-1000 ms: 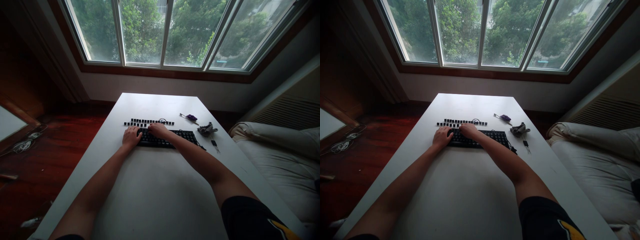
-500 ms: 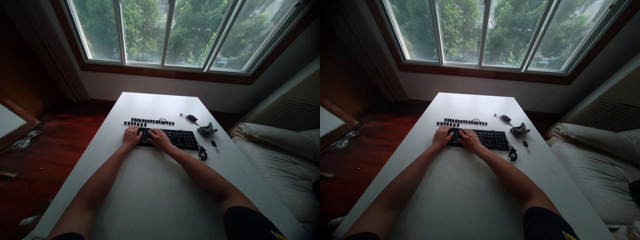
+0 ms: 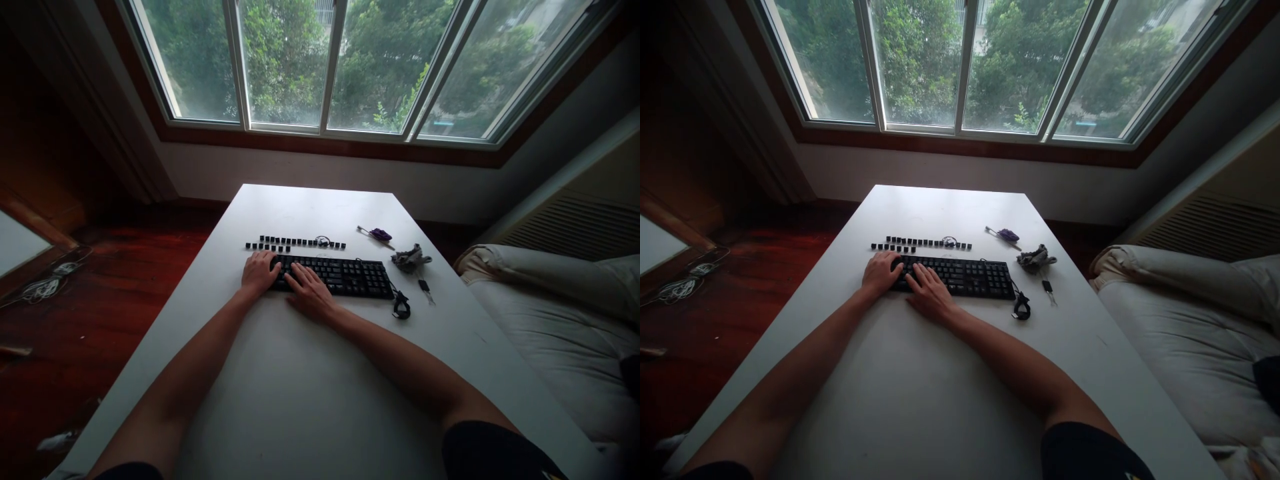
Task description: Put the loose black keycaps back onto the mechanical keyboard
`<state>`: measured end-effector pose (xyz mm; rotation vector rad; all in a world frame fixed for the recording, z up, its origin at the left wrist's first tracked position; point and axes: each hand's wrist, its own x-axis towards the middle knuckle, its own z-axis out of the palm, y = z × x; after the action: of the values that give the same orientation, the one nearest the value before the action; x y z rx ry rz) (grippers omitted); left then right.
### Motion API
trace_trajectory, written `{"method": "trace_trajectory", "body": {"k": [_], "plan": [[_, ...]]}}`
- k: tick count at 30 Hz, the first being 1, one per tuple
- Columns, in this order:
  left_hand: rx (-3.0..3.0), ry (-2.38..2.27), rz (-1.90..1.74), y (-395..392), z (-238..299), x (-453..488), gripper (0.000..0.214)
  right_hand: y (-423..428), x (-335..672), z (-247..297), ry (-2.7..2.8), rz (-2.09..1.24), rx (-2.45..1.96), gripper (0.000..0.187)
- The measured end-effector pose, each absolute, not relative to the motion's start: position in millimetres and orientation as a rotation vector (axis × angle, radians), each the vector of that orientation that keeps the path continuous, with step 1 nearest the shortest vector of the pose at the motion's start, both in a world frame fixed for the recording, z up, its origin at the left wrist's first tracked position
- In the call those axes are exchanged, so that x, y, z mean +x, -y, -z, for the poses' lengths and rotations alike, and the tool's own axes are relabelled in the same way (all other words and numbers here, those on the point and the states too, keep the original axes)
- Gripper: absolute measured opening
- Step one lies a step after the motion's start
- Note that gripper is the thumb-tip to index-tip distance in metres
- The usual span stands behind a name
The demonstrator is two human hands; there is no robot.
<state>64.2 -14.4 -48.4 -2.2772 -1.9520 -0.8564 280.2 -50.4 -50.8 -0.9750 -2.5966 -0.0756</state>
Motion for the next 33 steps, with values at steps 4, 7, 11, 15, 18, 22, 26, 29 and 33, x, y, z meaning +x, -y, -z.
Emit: {"method": "trace_trajectory", "body": {"k": [4, 7, 11, 15, 18, 22, 26, 29, 33], "plan": [[-2.270, 1.954, 0.822, 4.8, 42.8, 63.9, 0.021, 73.3, 288.2, 49.4, 2.674, -0.014, -0.692, 0.033], [-2.314, 1.881, 0.793, -9.6, 35.3, 66.3, 0.021, 78.0, 287.1, 49.2, 2.669, -0.057, -0.561, 0.024], [-2.410, 1.777, 0.678, -35.2, 25.7, 69.7, 0.023, 69.3, 288.5, 48.9, 2.522, -0.006, -0.540, 0.017], [-2.482, 1.702, 0.508, -59.9, 22.5, 71.2, 0.025, 56.9, 299.8, 47.6, 2.401, 0.039, -0.639, 0.013], [-2.540, 1.610, 0.380, -73.6, 22.6, 71.4, 0.024, 50.4, 307.0, 48.2, 2.375, 0.041, -0.691, 0.014], [-2.582, 1.519, 0.273, -85.5, 22.8, 72.1, 0.023, 46.8, 308.9, 49.6, 2.366, 0.034, -0.726, 0.016], [-2.598, 1.500, 0.219, -92.6, 23.6, 74.0, 0.023, 45.9, 308.4, 49.3, 2.349, 0.040, -0.806, 0.015], [-2.616, 1.502, 0.212, -95.2, 23.9, 75.6, 0.022, 45.4, 309.2, 49.6, 2.343, 0.038, -0.855, 0.013], [-2.629, 1.506, 0.281, -90.8, 20.8, 77.9, 0.021, 45.1, 310.9, 50.9, 2.357, 0.025, -0.849, 0.013]]}}
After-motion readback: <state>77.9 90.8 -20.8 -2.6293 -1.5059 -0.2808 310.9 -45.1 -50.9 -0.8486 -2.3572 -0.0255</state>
